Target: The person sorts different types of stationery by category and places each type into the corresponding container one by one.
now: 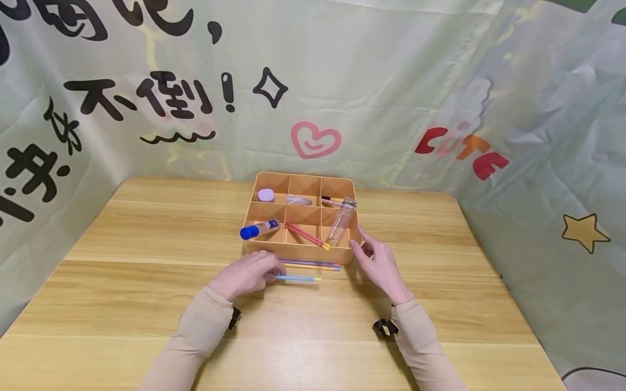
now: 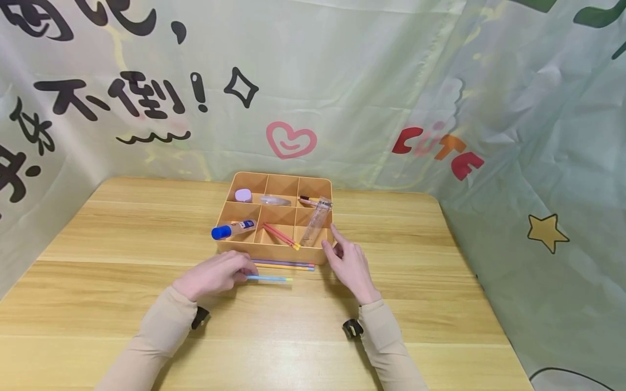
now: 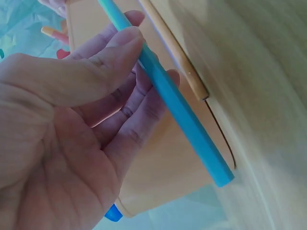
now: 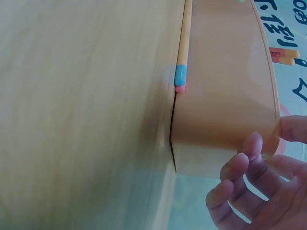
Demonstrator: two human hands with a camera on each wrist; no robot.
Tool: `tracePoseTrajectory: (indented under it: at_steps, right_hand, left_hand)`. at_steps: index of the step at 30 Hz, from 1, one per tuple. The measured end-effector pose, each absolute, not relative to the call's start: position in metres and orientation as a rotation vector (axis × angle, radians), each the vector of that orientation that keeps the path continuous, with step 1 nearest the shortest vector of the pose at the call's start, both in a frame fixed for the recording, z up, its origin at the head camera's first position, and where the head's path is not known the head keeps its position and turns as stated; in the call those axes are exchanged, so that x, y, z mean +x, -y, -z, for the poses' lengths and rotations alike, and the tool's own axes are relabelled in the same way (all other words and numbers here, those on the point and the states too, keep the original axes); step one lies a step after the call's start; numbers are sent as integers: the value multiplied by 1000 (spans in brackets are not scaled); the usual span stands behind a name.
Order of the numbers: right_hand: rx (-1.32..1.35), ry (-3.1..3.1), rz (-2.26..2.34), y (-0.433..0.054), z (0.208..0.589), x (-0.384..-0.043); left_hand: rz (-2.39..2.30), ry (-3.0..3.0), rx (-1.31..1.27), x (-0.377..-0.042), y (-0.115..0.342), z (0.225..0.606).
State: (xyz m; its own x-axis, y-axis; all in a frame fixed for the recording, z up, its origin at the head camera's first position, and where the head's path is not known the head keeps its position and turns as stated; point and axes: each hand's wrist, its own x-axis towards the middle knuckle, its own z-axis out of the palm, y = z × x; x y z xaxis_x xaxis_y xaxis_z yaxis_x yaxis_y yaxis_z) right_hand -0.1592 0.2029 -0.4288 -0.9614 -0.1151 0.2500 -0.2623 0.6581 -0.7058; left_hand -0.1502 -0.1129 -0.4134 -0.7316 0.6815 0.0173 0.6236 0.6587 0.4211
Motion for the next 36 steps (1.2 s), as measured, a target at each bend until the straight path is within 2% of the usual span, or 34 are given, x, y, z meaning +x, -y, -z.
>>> tracePoseTrajectory:
  at_steps: [21, 36]
  right_hand:
    - [309, 2686, -1187, -203, 430, -159]
    - [308, 2686, -1186, -203, 430, -159]
  left_hand:
    - [-837, -2665, 1240, -155, 116, 405]
    - [-997, -2579, 1225, -158, 113, 401]
